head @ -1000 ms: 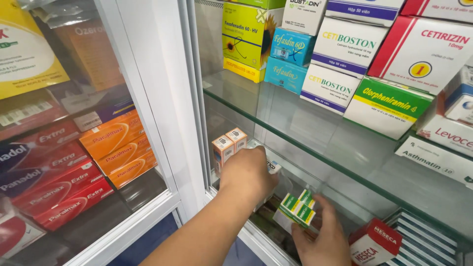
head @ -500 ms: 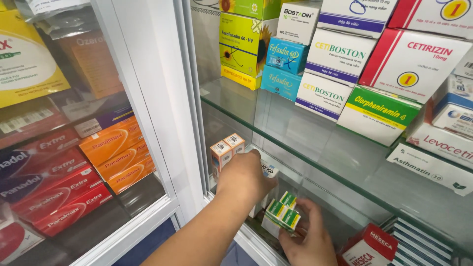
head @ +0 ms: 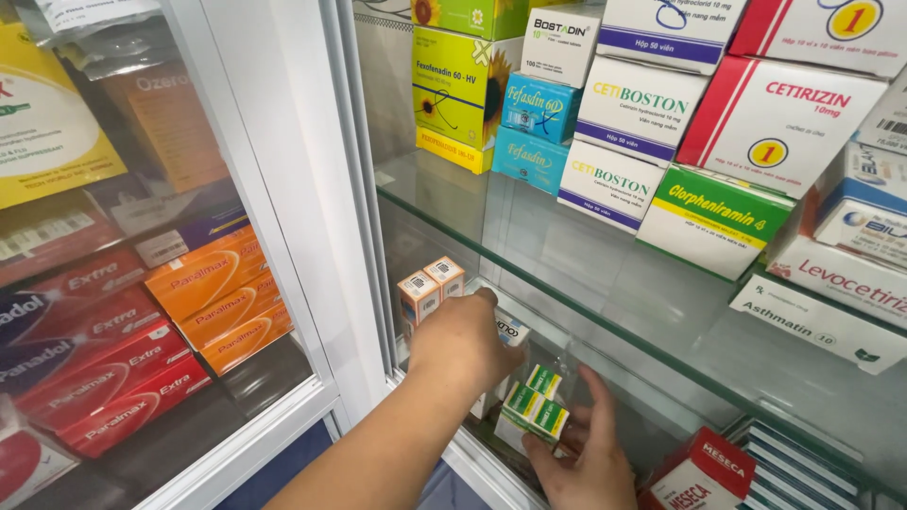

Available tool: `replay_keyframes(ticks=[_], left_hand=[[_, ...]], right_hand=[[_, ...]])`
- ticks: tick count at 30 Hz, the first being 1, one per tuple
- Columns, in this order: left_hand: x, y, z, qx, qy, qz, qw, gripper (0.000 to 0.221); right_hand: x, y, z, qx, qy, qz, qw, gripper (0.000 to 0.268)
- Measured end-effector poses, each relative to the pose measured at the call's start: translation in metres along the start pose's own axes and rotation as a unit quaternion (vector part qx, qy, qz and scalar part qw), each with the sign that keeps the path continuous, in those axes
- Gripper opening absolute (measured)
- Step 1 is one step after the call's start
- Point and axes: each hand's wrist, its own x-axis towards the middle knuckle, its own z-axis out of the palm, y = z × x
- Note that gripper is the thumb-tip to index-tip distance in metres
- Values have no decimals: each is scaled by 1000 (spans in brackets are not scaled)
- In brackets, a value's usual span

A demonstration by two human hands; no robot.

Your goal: Selecting, checking, and organizing various medicine boxes on shelves and a desk within a pharmacy.

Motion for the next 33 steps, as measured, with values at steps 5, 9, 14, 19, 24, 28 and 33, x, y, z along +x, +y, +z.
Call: replay_keyframes(ticks=[5, 9, 14, 19, 24, 28, 33], left_hand=[[0, 0, 3, -4, 6, 8, 1000, 60], [-12, 0, 9, 0, 20, 12, 1000, 60], [-57, 2, 22, -115, 169, 170, 964, 36], [-63, 7, 75, -192, 33, 140, 971, 53], [-49, -6, 122, -264, 44, 92, 959, 48], [-58, -6, 114, -354, 86, 66, 929, 34], [-63, -7, 110, -360, 75, 5, 930, 28]], right_hand=[[2, 13, -1, -16, 19, -14, 1000, 106], [-4, 21, -6, -11, 38, -13, 999, 105], [-2, 51, -16, 2, 84, -83, 993, 111], [-29, 30, -14, -35, 81, -57, 994, 112], [-21, 31, -40, -167, 91, -276, 942, 100], [-24, -29, -41, -358, 97, -326, 870, 55], [-13, -60, -41, -418, -40, -41, 907, 41]])
